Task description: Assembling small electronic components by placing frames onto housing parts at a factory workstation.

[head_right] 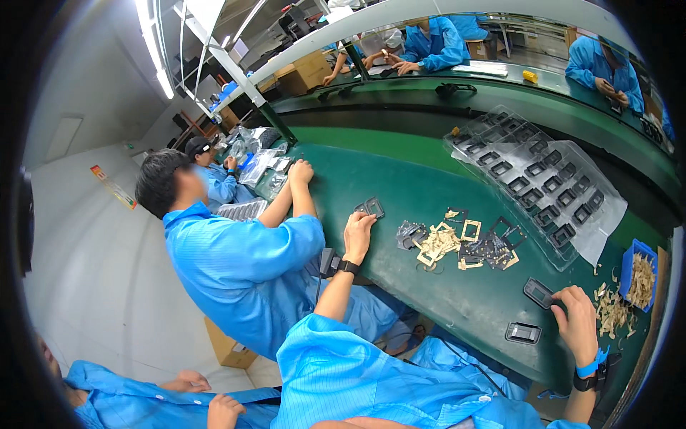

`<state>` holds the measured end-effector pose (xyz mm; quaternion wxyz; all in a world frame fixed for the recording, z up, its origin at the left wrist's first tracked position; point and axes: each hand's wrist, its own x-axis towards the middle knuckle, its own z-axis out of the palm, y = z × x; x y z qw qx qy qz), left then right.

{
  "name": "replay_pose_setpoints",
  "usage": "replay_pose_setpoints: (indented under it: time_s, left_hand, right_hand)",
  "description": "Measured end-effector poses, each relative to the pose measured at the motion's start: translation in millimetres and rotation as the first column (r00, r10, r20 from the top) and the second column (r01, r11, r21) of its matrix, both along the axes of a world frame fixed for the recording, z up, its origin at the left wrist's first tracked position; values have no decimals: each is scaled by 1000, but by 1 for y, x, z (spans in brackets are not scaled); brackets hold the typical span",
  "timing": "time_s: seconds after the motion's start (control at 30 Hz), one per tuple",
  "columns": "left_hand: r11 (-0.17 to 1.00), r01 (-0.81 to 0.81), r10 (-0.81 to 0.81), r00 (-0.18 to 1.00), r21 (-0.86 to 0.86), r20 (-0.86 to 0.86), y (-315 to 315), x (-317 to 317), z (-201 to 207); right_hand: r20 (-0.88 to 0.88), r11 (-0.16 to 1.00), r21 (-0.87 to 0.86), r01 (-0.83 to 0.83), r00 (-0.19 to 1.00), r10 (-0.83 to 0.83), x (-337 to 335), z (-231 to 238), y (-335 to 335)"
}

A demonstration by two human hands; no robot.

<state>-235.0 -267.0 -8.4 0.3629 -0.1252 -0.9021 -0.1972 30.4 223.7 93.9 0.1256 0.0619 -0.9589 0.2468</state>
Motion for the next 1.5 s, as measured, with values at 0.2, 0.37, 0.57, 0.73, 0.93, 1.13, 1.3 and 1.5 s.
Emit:
replay_pose_setpoints:
  time_s: [0.2, 0.37, 0.57, 0.73, 0.93, 1.13, 1.3, 1.5]
  left_hand:
    - [1000, 3, -3, 998, 0, 66, -2, 3, 1]
    - [1000, 22, -22, 999, 3, 32, -6, 5, 1]
    - [999, 37, -37, 999, 7, -15, -1, 5, 1]
    - [1000, 25, -25, 999, 15, -46, -7, 11, 4]
    - [994, -58, 66, 994, 97, -89, -21, 22, 22]
    - [993, -52, 62, 994, 104, -89, 6, 53, 19]
    - [992, -128, 128, 988, 5, -89, 11, 76, 5]
    - [975, -223, 222, 973, -22, -62, 4, 76, 4]
  right_hand:
    - [18, 996, -74, 40, 999, -38, 8, -15, 10]
    - [21, 992, -118, 48, 999, -46, 5, -28, 14]
    - [30, 987, -144, 67, 998, -63, 2, -35, 22]
    - [-4, 981, -192, 38, 999, -39, 0, -38, 23]
    - [7, 971, -237, 33, 999, -32, 2, -42, 25]
    - [20, 960, -281, 14, 1000, -9, 1, -44, 27]
    - [1, 963, -269, -4, 1000, 5, 1, -42, 26]
    - [-1, 959, -284, -24, 1000, 25, 3, -43, 30]
